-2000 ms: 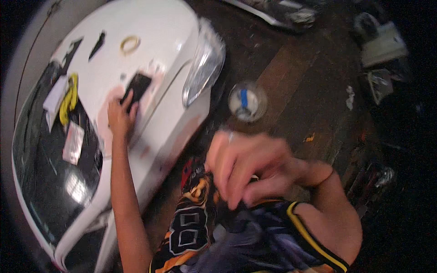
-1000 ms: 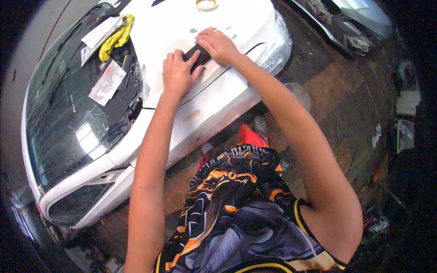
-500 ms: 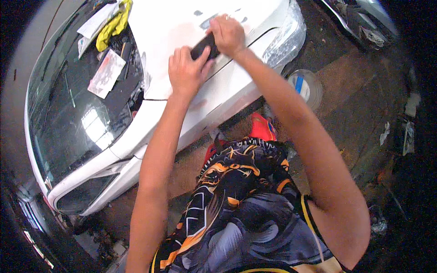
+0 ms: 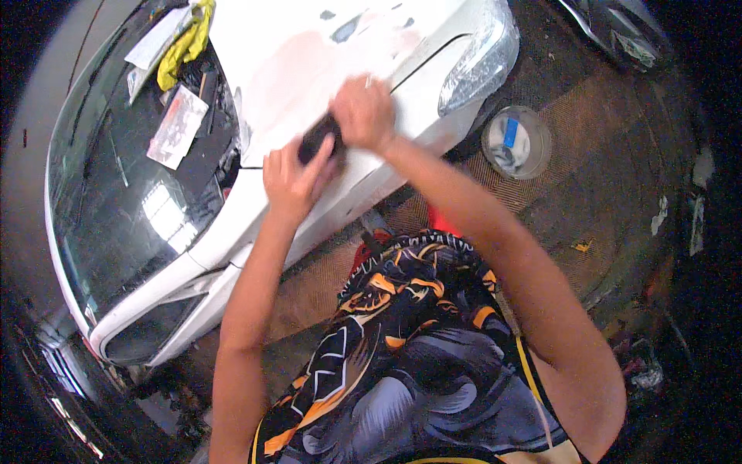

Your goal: The person sands the front hood of a white car using a black sanding block. They repeatedly rub the block over the surface and occasionally pause to wipe the area with their hand.

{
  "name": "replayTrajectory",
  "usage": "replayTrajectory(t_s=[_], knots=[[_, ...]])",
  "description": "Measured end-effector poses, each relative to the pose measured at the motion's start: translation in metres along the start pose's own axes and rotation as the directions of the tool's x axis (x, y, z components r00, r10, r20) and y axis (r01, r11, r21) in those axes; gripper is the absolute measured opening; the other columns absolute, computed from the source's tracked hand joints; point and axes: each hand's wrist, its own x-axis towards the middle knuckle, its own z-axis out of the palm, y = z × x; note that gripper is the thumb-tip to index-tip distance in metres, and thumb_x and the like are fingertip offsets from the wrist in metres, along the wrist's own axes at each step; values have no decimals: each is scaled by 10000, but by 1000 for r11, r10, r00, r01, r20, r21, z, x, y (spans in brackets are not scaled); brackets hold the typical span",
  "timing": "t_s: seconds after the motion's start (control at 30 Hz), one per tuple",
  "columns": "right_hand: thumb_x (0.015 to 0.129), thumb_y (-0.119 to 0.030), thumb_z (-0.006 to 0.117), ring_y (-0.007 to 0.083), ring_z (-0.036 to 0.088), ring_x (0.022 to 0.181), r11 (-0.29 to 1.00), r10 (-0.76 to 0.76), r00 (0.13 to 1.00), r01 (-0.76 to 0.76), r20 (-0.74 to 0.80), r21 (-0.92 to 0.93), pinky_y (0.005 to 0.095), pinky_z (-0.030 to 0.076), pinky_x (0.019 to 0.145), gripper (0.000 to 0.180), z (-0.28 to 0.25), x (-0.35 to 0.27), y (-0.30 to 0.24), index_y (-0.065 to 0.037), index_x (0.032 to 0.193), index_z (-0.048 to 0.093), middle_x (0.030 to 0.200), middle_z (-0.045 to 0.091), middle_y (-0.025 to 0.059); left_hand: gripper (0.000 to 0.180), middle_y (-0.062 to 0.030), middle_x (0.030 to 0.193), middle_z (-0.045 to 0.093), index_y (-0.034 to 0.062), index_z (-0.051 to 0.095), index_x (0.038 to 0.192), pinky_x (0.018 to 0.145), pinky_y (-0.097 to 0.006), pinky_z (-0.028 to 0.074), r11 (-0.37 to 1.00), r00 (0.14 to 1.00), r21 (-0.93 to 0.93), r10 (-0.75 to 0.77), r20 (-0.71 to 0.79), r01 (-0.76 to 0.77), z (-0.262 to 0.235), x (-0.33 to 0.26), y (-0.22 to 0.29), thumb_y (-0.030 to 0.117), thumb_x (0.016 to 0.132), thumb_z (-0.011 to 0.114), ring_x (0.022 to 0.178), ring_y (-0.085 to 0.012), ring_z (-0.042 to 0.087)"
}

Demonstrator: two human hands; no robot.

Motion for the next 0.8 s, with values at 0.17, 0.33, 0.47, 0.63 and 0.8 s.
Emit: replayTrajectory(t_s=[0.17, 0.33, 0.47, 0.63, 0.8], knots=[[957, -319, 617, 370, 669, 874, 999, 38, 978, -30, 205, -43, 525, 512, 776, 246, 2, 35, 30, -130, 805, 658, 878, 682, 130, 532, -112, 1038, 624, 315, 767, 1266, 751, -429, 471, 997, 999, 62, -48, -15, 49, 15, 39, -2, 332, 745, 875, 926, -301, 597], [1035, -248, 502, 393, 633, 937, 989, 128, 967, -141, 221, 46, 523, 482, 908, 336, 22, 99, 81, -20, 851, 666, 907, 681, 207, 536, -145, 1068, 635, 238, 765, 1301, 877, -425, 504, 959, 977, -220, -148, 156, 180, 38, 118, -55, 448, 815, 848, 1005, -330, 601], [1036, -226, 489, 397, 629, 929, 985, 157, 966, -169, 206, 41, 518, 489, 885, 336, 29, 102, 77, -27, 830, 666, 891, 674, 201, 701, -181, 1152, 647, 178, 720, 1371, 967, -429, 503, 884, 960, -380, -223, 170, 272, 37, 98, -87, 531, 784, 867, 1077, -347, 608], [1032, -268, 510, 409, 645, 852, 992, 116, 983, -122, 143, 33, 539, 502, 822, 342, 30, 93, 82, -55, 811, 662, 847, 669, 185, 593, -180, 1211, 651, 219, 709, 1377, 948, -450, 526, 986, 992, -109, -128, 22, 129, 29, 75, -48, 387, 827, 854, 1064, -366, 625], [1015, -296, 564, 403, 643, 793, 983, 172, 983, -176, 62, 50, 556, 496, 729, 294, 5, 33, 8, -79, 832, 640, 806, 647, 179, 642, -184, 1263, 653, 252, 685, 1391, 892, -453, 556, 989, 986, -20, -145, 80, 147, -21, -6, -13, 210, 778, 872, 1059, -362, 656]])
